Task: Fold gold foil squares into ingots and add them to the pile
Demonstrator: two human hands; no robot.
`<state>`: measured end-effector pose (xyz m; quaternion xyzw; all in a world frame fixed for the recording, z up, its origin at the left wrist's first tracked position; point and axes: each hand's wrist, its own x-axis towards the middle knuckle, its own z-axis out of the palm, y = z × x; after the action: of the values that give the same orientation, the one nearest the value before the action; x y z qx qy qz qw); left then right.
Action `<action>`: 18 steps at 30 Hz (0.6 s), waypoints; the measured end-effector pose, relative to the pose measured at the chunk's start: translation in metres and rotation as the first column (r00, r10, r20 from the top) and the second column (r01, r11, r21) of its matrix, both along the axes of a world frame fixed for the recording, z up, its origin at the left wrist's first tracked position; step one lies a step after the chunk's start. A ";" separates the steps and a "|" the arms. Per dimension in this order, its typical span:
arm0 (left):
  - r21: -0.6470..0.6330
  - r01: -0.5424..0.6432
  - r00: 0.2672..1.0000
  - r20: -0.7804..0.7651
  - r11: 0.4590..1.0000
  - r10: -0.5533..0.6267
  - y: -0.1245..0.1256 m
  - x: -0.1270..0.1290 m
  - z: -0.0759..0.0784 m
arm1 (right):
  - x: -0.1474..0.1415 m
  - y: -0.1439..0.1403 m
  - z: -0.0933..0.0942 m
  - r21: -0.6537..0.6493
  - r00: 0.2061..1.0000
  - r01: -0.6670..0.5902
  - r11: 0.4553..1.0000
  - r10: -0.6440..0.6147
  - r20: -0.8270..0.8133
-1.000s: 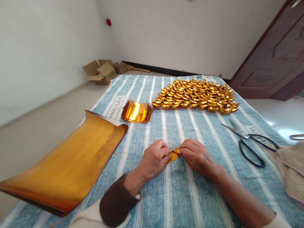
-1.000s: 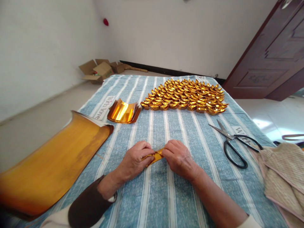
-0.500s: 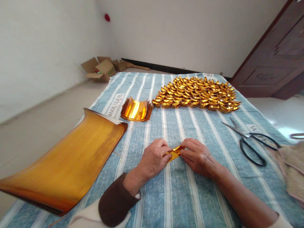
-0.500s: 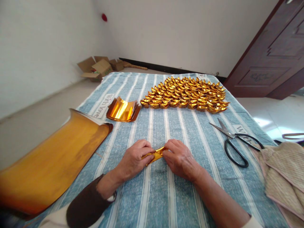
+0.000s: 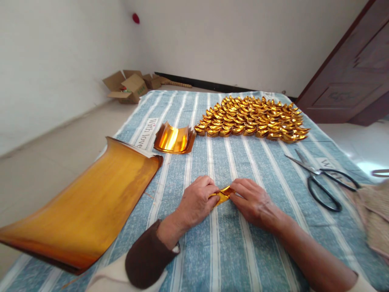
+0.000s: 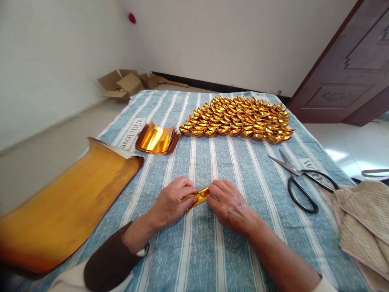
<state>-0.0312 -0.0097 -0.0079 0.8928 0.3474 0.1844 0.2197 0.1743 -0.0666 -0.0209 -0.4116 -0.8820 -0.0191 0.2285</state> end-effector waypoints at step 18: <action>0.026 0.025 0.999 0.031 0.999 -0.026 0.000 -0.002 -0.002 | -0.004 -0.001 0.005 -0.038 0.999 -0.034 0.999 0.035 0.034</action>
<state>-0.0330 -0.0101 -0.0100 0.8968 0.3302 0.2001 0.2161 0.1706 -0.0673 -0.0164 -0.4002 -0.8930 -0.0060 0.2058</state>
